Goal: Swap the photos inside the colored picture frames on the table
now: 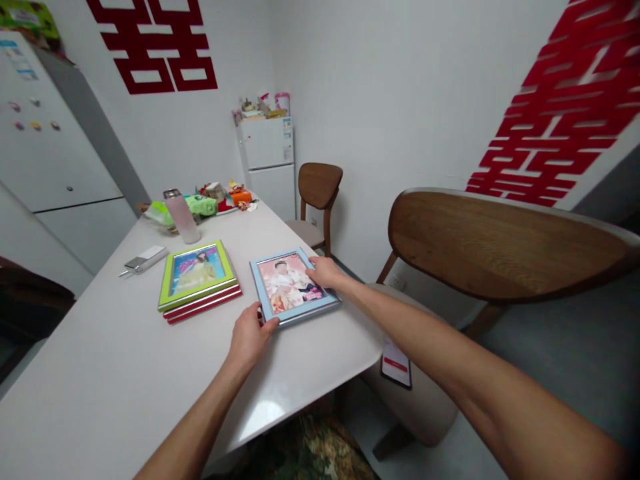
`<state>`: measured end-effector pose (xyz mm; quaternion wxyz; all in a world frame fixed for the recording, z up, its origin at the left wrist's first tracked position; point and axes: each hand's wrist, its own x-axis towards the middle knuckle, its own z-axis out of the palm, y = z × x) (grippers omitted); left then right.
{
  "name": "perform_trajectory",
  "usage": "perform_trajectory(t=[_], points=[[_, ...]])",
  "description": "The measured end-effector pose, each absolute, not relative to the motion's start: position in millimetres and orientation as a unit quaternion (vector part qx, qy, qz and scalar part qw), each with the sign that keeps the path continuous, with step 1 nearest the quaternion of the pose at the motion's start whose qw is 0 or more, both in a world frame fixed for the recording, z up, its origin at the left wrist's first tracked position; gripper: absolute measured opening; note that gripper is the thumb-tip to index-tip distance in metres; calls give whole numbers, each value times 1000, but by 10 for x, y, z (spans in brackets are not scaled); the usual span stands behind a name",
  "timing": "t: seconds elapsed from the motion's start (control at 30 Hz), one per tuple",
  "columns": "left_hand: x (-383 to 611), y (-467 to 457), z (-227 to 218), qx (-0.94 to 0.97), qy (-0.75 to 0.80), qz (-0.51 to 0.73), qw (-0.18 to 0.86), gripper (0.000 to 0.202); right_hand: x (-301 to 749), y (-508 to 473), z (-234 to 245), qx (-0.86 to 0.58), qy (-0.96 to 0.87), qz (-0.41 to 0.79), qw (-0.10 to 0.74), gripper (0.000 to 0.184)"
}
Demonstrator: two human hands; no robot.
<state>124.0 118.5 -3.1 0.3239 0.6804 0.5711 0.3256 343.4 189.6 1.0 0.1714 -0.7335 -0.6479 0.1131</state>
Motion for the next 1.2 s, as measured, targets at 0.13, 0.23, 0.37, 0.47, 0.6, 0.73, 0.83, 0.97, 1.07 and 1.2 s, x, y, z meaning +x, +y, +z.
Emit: perform_trajectory(t=[0.13, 0.23, 0.37, 0.47, 0.6, 0.73, 0.83, 0.97, 1.07, 1.2], points=[[1104, 1140, -25, 671, 567, 346, 331, 42, 3287, 1868, 104, -736, -658, 64, 145, 29], [897, 1139, -29, 640, 561, 386, 356, 42, 2932, 1838, 225, -693, -701, 21, 166, 30], [579, 1205, -76, 557, 568, 454, 402, 39, 2151, 1818, 339, -565, -801, 0, 197, 34], [397, 1224, -120, 482, 563, 500, 448, 36, 1615, 1846, 347, -498, -842, -10, 208, 40], [246, 1181, -136, 391, 534, 553, 507, 29, 1277, 1887, 312, -473, -857, -19, 204, 26], [153, 1145, -103, 328, 488, 603, 540, 24, 1248, 1673, 318, -443, -874, -19, 196, 15], [137, 1081, -59, 306, 444, 656, 528, 23, 1298, 1354, 322, -414, -890, -13, 191, 14], [177, 840, 37, 316, 412, 695, 497, 29, 1395, 1084, 301, -414, -860, 82, 286, 31], [219, 560, 161, 344, 416, 692, 480, 31, 1439, 1029, 345, -448, -773, 212, 396, 46], [270, 156, 333, 486, 453, 624, 411, 27, 1480, 828, 531, -441, -653, 377, 487, 55]])
